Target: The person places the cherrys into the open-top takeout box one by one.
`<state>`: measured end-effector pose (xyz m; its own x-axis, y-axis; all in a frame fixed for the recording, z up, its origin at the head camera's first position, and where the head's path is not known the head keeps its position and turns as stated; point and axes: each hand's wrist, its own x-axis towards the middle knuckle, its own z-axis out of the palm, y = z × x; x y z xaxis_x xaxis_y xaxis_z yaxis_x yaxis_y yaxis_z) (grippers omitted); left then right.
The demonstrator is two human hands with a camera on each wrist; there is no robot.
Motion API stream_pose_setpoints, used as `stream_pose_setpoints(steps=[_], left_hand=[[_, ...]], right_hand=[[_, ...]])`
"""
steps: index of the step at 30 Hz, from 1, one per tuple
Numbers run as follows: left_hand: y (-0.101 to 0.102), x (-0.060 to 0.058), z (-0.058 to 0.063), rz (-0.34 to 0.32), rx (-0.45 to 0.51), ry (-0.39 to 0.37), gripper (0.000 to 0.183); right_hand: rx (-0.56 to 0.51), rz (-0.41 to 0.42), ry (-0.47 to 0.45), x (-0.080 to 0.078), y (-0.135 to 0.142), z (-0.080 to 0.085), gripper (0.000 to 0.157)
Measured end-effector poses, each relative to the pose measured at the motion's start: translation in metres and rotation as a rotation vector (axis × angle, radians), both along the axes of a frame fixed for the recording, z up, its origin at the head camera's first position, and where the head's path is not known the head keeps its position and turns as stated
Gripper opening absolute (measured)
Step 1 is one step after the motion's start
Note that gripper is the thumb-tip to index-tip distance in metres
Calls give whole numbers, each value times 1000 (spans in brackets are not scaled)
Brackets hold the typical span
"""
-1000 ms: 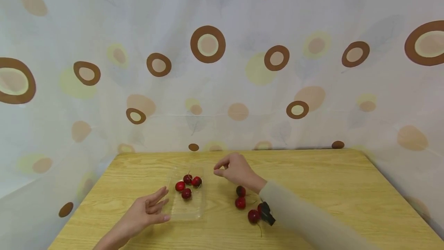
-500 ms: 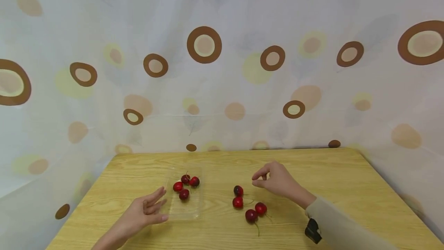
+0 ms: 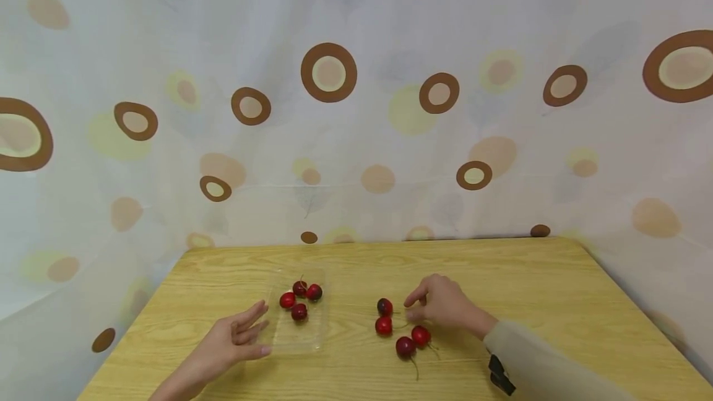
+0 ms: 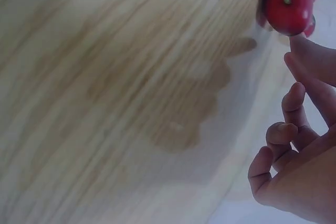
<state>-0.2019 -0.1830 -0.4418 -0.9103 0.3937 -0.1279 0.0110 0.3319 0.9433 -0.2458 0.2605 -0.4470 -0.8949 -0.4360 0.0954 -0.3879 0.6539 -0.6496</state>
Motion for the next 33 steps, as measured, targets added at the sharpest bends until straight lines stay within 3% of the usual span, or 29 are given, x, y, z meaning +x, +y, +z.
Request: stream_pose_setpoints(steps=[17,33], left_hand=[[1,-1,1,-2,6,-9,94],[0,-1,0,-4,15,-12,93]], right_hand=[[4,31,35,-14,-9,-16,5],[10,-56,54,-7,12,-15,5]])
